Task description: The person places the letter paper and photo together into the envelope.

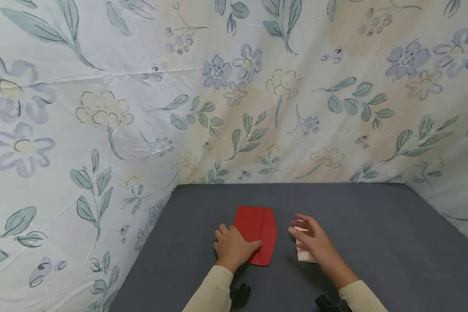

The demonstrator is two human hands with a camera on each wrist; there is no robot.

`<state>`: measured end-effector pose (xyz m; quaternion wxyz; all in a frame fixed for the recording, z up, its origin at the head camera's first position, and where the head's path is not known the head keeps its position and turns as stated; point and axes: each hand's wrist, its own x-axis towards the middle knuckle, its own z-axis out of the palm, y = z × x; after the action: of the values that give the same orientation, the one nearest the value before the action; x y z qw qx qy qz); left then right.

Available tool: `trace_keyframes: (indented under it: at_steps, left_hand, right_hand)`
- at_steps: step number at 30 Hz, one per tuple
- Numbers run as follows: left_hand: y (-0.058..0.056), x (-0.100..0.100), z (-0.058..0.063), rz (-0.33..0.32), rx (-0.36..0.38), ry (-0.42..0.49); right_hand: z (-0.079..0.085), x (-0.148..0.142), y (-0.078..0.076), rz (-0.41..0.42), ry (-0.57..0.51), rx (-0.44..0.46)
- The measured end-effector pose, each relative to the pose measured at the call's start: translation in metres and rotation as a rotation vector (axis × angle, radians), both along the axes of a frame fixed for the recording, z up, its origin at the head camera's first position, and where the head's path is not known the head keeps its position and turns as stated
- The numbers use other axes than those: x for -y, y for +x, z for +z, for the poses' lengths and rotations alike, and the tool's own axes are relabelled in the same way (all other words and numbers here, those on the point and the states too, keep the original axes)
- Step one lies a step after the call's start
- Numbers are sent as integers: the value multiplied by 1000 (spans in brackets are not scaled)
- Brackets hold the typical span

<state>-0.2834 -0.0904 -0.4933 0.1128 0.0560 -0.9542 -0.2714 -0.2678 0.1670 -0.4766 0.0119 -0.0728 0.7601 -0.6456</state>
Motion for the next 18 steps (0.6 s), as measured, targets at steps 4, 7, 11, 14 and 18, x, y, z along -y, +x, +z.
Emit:
trace_keyframes:
  at_steps: [4,7,11,14,18]
  left_hand:
    - [-1,-2,0,1,-1,5]
    - [-1,-3,0,6,1,6]
    - [-2,-6,0,13,1,7]
    - [-3,-7,1,16,0,9]
    - [-3,-10,2,21,1,10]
  right_hand:
    - [-1,-10,-3,-15,24,-37]
    - [1,-16,-4,-34,31,-74]
    - [3,-24,-5,-64,41,-101]
    - [2,-30,-7,-81,78,-107]
    - [1,-38,-10,-102,150,-116]
